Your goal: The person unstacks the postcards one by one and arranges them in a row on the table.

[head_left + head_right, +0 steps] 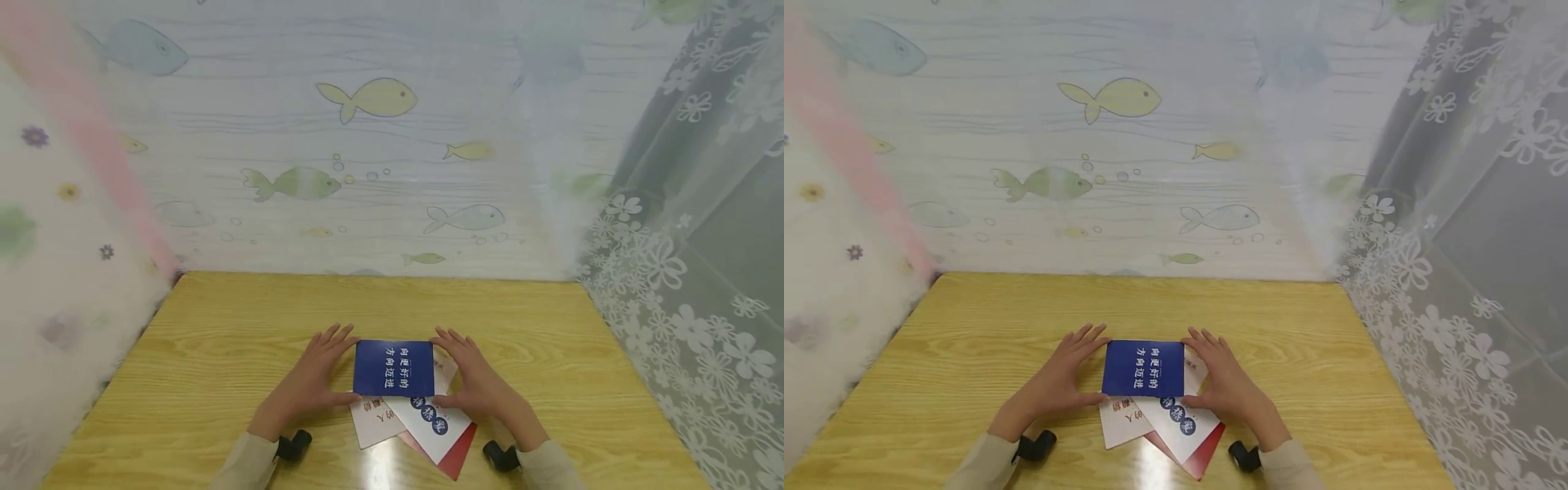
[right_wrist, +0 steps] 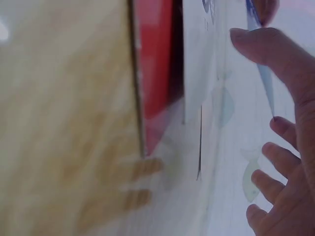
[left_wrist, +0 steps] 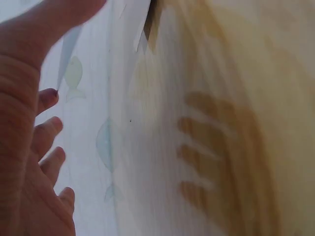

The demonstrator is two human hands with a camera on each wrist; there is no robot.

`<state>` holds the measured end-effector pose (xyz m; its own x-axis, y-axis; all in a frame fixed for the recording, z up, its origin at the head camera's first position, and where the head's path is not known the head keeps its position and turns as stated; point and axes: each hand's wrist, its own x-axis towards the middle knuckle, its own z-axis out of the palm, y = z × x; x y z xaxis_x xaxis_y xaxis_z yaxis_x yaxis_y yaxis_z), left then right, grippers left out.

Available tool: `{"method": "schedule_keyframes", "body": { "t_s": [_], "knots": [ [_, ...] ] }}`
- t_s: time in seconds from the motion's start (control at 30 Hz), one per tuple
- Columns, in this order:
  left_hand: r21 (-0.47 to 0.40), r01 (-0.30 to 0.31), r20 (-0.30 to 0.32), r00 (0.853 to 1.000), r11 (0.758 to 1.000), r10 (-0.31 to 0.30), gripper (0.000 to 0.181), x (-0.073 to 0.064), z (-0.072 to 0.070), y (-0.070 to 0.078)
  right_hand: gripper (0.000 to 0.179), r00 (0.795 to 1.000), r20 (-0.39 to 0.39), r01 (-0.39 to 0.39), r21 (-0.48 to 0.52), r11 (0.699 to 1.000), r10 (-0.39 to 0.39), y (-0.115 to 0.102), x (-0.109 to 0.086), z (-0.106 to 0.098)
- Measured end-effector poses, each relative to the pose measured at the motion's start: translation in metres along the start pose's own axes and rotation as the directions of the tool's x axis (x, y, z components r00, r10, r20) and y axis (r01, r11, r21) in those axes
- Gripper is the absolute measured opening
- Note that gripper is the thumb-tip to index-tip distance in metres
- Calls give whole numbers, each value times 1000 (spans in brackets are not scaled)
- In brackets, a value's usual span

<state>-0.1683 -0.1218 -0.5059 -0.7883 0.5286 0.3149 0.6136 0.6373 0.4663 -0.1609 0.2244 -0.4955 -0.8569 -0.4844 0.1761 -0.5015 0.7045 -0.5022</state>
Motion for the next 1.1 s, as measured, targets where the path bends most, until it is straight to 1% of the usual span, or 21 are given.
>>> {"method": "schedule_keyframes", "body": {
  "t_s": [0.1,0.27,0.4,0.53,0.67,0.77,0.8,0.87,0.93,1.07,1.1],
  "knots": [
    [-31,26,27,999,999,-25,100,7,2,-3,101,1000,9,-11,13,1000,11,2,4,-2],
    [-58,62,56,997,996,-59,100,16,3,-11,98,1000,11,2,25,1000,-2,9,16,-3],
    [-89,92,86,993,992,-84,100,24,4,-17,97,999,34,-38,60,997,36,15,25,-5],
    [-109,120,122,987,987,-107,100,33,5,-22,97,996,54,-74,102,992,69,20,33,-9],
    [-106,137,144,982,985,-121,99,44,6,-29,95,996,60,-67,122,990,60,28,42,-10],
    [-113,167,160,976,980,-148,98,52,5,-34,95,997,64,-62,130,990,54,34,51,-9],
    [-114,173,160,975,978,-154,98,55,5,-36,95,996,70,-70,135,988,61,36,54,-10],
    [-122,205,177,967,971,-182,98,61,4,-39,97,994,79,-87,144,986,77,40,60,-11],
    [-130,200,174,969,971,-176,98,66,4,-43,98,992,89,-105,147,984,93,44,65,-12],
    [-108,147,167,978,983,-128,97,76,5,-48,100,983,125,-154,136,979,137,52,73,-13],
    [-99,146,173,977,984,-127,97,78,6,-49,101,981,134,-159,129,979,142,55,75,-14]
  ]
}}
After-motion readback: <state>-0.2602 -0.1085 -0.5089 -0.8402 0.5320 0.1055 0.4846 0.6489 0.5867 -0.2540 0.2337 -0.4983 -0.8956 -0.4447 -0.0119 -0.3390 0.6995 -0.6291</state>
